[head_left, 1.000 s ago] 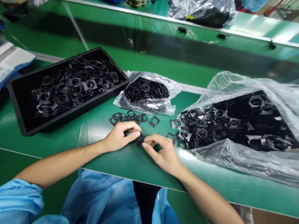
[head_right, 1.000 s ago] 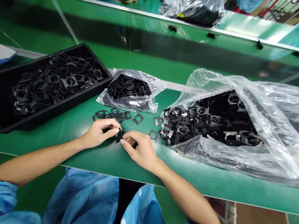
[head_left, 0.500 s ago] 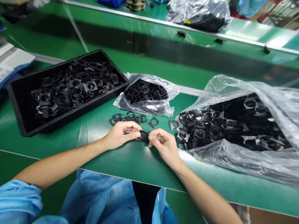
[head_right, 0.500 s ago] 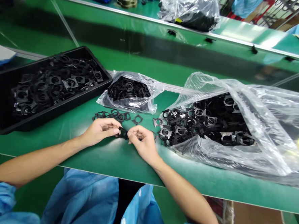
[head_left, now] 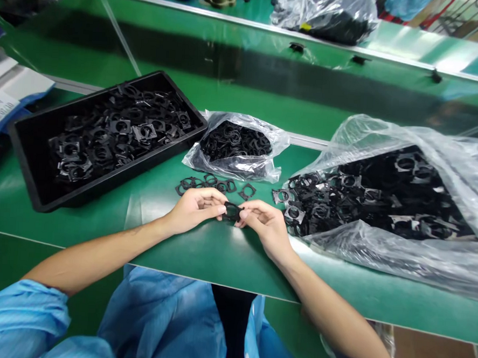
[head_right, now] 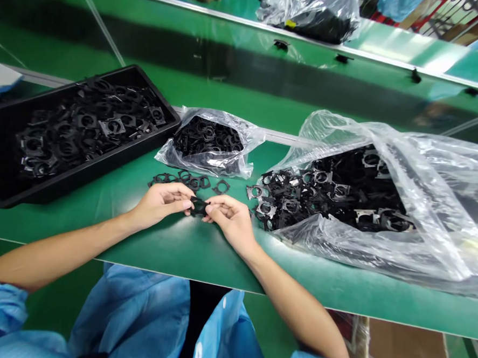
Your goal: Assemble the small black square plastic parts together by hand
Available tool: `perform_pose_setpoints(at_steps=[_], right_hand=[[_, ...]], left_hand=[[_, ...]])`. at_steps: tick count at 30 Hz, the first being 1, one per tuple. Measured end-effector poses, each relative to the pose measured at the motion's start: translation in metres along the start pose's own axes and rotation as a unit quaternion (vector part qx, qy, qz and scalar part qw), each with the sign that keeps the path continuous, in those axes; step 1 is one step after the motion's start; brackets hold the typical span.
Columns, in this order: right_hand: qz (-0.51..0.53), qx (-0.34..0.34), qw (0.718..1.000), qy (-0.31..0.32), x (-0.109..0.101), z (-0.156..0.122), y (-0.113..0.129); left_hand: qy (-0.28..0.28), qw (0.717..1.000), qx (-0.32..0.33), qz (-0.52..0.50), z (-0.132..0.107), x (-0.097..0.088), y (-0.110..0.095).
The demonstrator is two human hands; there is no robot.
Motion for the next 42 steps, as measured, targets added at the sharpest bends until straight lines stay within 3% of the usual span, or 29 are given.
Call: perform_pose_setpoints(at_steps=[10,18,25,32,36,42], right_hand=[[-0.011,-0.017,1.000,-0.019,-0.004,-0.002,0.002],[0.016,-0.040,0.998,-0.044,-0.009,-0.001,0.004],[-0.026,-0.062,0.997,-0.037,-0.009,-0.003,0.008],[-0.014,-0.078,0.996,-0.040,-0.008,0.000,0.003],[-0.070,-0.115,0.990,-0.034,-0.006,-0.001,0.006],[-0.142,-0.164,0.976,-0.008,0.000,-0.002,0.016]], left_hand=[[-0.010,1.000,0.016,0.016,-0.001,-0.002,-0.004],[-0.024,0.997,0.072,0.016,-0.002,-0.004,-0.009],[-0.017,0.996,0.084,0.039,-0.004,-0.002,-0.013],[-0.052,0.993,0.099,0.028,-0.004,-0.004,-0.007],[-0.045,0.991,0.108,0.062,-0.002,-0.002,-0.006],[-0.043,0.976,0.177,0.123,-0.002,-0.003,-0.018]])
Point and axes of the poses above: each hand's wrist, its own z-axis towards the middle knuckle, its own x-axis out of the palm, y = z × x, the point moved 7 cm from there along z, towards the middle knuckle, and after that the axes turned 2 degrees about z, right-handed, at the moved point
